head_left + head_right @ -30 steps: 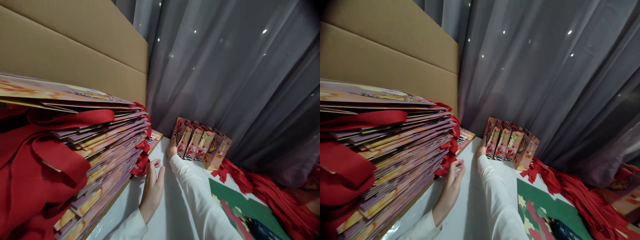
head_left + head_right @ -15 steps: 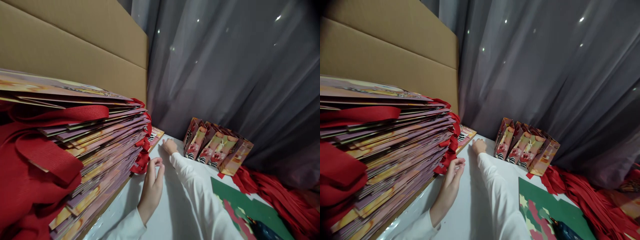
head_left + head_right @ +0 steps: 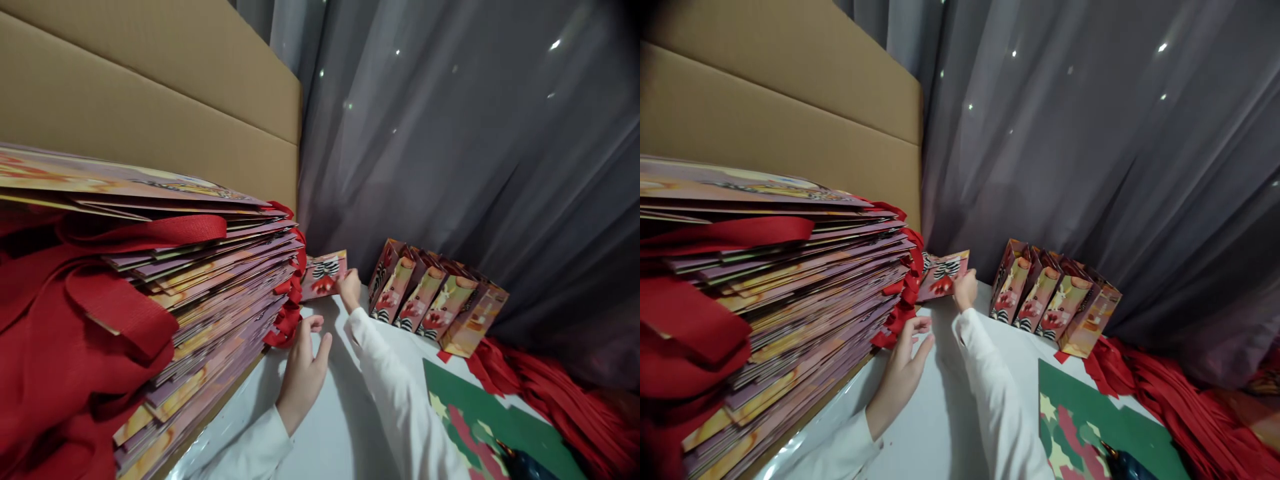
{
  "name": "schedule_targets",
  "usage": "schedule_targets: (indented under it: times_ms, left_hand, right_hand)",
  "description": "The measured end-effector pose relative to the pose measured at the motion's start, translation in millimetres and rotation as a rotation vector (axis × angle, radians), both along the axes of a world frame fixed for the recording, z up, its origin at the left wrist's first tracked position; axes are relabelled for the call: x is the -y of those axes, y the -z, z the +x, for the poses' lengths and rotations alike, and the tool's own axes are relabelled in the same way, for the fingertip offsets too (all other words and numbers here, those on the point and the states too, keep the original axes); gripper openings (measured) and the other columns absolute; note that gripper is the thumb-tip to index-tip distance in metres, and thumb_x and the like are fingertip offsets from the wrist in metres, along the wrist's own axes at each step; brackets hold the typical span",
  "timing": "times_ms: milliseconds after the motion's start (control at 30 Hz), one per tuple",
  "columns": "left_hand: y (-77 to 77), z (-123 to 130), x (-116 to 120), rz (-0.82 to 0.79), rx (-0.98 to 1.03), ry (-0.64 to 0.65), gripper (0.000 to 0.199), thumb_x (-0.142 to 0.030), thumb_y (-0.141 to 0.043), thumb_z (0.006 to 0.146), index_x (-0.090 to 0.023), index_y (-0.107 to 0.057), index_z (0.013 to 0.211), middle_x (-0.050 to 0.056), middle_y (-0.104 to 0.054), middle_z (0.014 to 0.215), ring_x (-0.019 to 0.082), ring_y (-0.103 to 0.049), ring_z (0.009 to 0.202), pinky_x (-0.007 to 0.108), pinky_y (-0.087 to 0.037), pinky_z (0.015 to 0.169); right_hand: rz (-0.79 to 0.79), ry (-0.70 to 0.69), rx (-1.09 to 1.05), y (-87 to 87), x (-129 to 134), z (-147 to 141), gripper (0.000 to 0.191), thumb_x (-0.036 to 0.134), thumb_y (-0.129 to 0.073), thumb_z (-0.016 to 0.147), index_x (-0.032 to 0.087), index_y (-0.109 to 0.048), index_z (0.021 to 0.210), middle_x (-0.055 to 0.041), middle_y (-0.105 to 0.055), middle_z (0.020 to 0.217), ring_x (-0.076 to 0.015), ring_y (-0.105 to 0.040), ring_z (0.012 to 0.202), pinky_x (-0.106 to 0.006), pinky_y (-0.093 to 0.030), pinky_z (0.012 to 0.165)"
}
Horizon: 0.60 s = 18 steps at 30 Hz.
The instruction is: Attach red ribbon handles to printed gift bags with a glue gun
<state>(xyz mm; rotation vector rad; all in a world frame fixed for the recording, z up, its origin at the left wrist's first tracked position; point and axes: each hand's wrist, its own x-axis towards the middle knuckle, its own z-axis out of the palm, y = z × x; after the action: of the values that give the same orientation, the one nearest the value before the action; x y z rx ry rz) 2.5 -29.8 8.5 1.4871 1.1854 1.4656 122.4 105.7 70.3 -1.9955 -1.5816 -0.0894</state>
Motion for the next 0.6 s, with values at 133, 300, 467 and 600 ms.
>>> schedule_targets:
  times_ms: [133, 300, 467, 600]
  left_hand:
    - [3.8, -1.9, -7.0, 0.176, -0.130, -0.076, 0.045, -0.036, -0.051, 0.088, -0.021, -0.042, 0.130, 0.014, -0.049, 0.137, 0.027, -0.046, 0.130, 0.048, -0.036, 0.108]
    - [-3.8, -3.9, -5.5, 0.313, -0.253, -0.221, 0.091, -0.044, -0.071, 0.074, -0.014, -0.024, 0.145, 0.022, -0.031, 0.150, 0.034, -0.026, 0.143, 0.053, -0.025, 0.115]
    - [-5.6, 3.0, 3.3, 0.076, -0.175, -0.021, 0.078, -0.045, -0.075, 0.062, -0.018, -0.039, 0.127, 0.015, -0.060, 0.121, 0.031, -0.058, 0.117, 0.046, -0.046, 0.099]
    - [-1.6, 8.2, 6.5, -0.012, -0.064, -0.133, 0.059, -0.046, -0.073, 0.058, -0.022, -0.042, 0.103, 0.007, -0.065, 0.096, 0.027, -0.065, 0.090, 0.042, -0.052, 0.083]
  right_hand:
    - [0.071, -0.001, 0.005, -40.4, 64.2, 39.8, 0.024, 0.026, -0.050, 0.093, 0.024, -0.065, 0.112, -0.0069, -0.074, 0.096, -0.0237, -0.068, 0.090, -0.030, -0.048, 0.073]
    - [0.094, -0.450, -0.101, -72.9, 156.1, 93.4, 0.020, 0.035, -0.061, 0.083, 0.024, -0.074, 0.094, -0.0051, -0.075, 0.091, -0.0250, -0.069, 0.084, -0.032, -0.050, 0.074]
    - [0.199, -0.434, -0.140, -58.0, 189.2, 108.7, 0.028, 0.043, -0.059, 0.084, 0.024, -0.071, 0.102, -0.0088, -0.072, 0.097, -0.0259, -0.067, 0.084, -0.037, -0.052, 0.076]
    - [0.509, -0.024, -0.062, -16.0, 182.7, 92.3, 0.054, 0.043, -0.054, 0.085, 0.012, -0.051, 0.129, -0.0209, -0.055, 0.119, -0.0334, -0.055, 0.112, -0.048, -0.046, 0.095]
